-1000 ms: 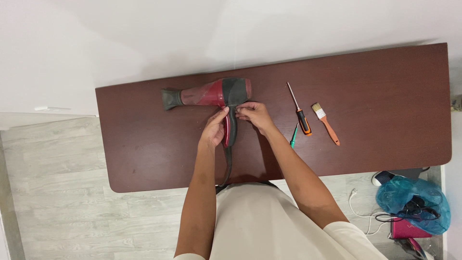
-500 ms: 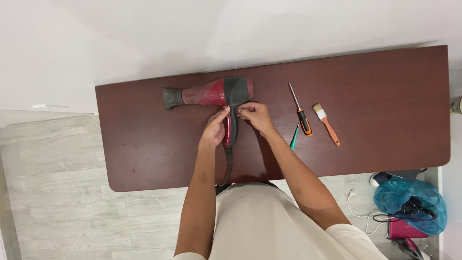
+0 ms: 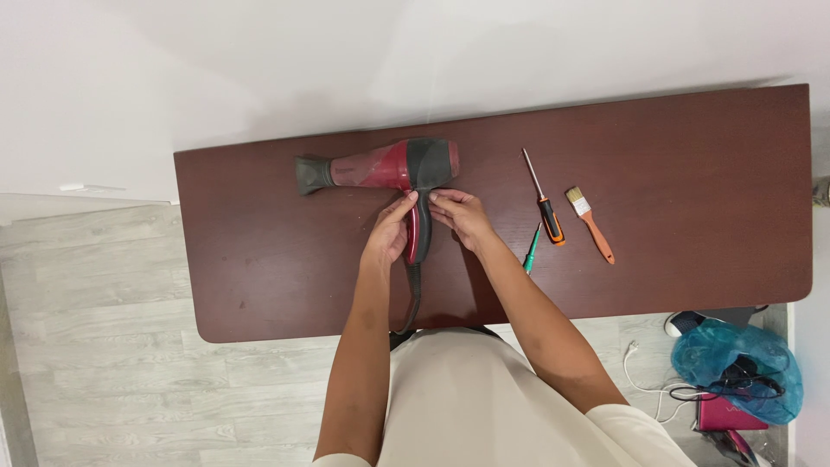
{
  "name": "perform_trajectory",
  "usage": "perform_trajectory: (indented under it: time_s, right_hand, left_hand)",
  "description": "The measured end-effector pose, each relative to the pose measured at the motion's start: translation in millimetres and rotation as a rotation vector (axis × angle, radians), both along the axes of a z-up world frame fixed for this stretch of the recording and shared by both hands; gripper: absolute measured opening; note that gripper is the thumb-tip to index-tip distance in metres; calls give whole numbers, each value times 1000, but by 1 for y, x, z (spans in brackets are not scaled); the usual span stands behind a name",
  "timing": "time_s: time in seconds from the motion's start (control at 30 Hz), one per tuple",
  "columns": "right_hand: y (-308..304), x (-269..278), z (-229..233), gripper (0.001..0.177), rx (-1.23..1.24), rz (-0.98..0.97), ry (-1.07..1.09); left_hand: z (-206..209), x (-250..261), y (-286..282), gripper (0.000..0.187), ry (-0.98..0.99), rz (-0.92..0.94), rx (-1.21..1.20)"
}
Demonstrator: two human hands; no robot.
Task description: Maintain and disassemble a hair dryer using a screwdriver and brush.
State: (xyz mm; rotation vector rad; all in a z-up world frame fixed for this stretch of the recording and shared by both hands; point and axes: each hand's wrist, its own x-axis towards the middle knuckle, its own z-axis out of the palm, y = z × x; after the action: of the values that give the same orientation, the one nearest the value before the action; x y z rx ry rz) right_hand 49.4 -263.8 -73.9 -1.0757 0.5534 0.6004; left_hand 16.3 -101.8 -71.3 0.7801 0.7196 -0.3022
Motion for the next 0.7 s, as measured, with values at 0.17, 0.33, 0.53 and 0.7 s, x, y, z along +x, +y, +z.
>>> perform_trajectory:
  time_s: [0.17, 0.33, 0.53, 0.7]
  right_hand:
    - [3, -8, -1, 31, -28, -7, -17]
    - [6, -16, 17, 33, -136, -8, -69]
    - [7, -22, 41, 34, -267, 44, -108]
    - [9, -17, 36, 38, -251, 13, -125]
  left_hand:
    - [-12, -2, -2, 25, 1, 15, 17]
    - [-10, -4, -3, 25, -24, 19, 18]
    - [15, -4, -8, 26, -29, 7, 59]
    - [8, -2, -6, 24, -58, 24, 67]
